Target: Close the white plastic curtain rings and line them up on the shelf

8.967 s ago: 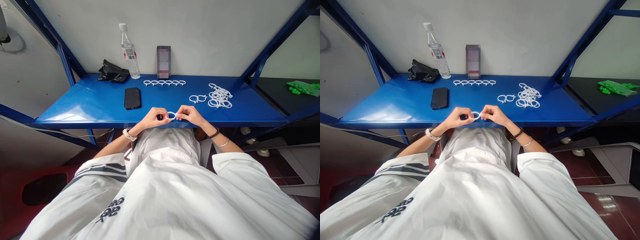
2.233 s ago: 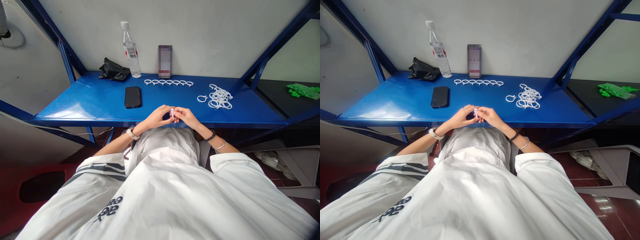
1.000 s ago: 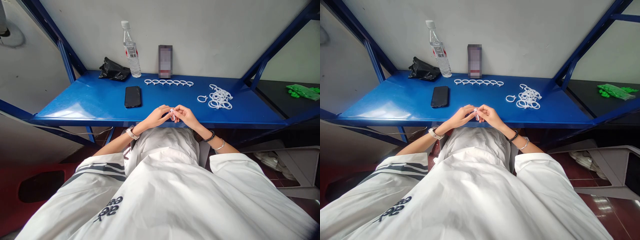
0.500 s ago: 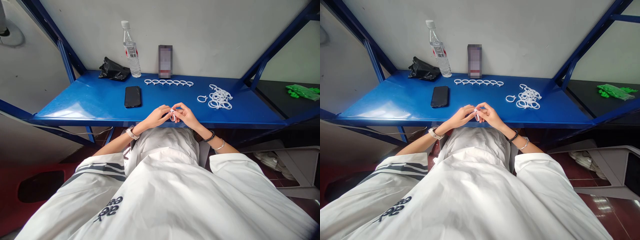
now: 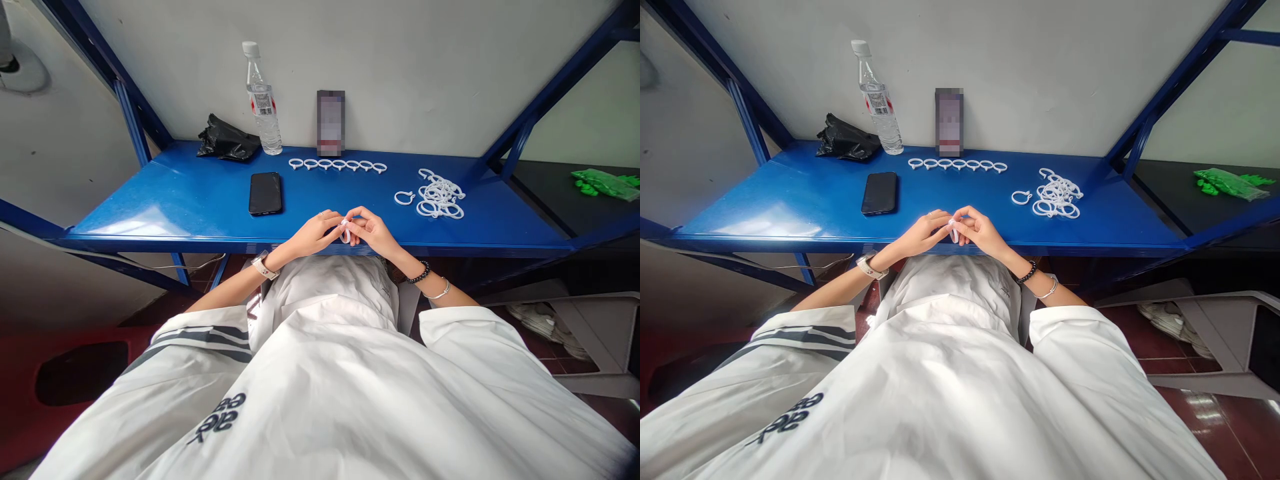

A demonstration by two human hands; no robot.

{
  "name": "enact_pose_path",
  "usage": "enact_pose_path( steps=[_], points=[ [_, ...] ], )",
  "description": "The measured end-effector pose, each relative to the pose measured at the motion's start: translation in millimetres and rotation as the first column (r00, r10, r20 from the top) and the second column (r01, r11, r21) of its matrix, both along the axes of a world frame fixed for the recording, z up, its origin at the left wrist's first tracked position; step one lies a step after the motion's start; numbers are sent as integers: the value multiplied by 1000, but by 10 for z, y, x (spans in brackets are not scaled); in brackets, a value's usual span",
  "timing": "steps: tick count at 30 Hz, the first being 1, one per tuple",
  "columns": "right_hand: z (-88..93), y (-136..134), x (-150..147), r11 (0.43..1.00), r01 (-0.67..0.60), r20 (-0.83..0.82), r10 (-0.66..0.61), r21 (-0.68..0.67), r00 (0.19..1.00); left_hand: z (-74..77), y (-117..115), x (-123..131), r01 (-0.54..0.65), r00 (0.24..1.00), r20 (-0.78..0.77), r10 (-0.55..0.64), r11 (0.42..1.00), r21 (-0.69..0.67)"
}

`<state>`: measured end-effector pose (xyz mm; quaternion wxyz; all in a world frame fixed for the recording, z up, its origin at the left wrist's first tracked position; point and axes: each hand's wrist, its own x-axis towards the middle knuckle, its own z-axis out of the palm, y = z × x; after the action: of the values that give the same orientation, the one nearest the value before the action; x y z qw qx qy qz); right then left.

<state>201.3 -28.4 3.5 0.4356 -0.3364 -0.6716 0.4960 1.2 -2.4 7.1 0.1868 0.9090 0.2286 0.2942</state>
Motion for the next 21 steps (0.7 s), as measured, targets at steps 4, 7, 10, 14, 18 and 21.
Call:
enact_pose_path(
  steps=[4,7,10,14,18,21],
  points=[
    [-3,1,0,1000,2,-2,-2,-4,1000,0,3,2,-6,1000,-4,6,1000,4],
    [-5,6,-1,1000,4,-2,-4,-5,1000,-1,5,1,-5,1000,-9,5,1000,-2],
    [-8,13,1,1000,4,10,-4,-2,1000,-4,8,-1,-8,1000,-20,8,1000,5],
    [-15,20,10,1000,0,26,0,-3,1000,-10,13,-4,-13,999,-37,14,1000,24],
    [-21,22,13,1000,0,31,0,-9,1000,-16,18,-5,-5,999,-44,6,1000,27],
    [-21,19,10,1000,9,33,-9,-21,999,-21,23,-3,2,999,-36,-1,1000,21]
  ],
)
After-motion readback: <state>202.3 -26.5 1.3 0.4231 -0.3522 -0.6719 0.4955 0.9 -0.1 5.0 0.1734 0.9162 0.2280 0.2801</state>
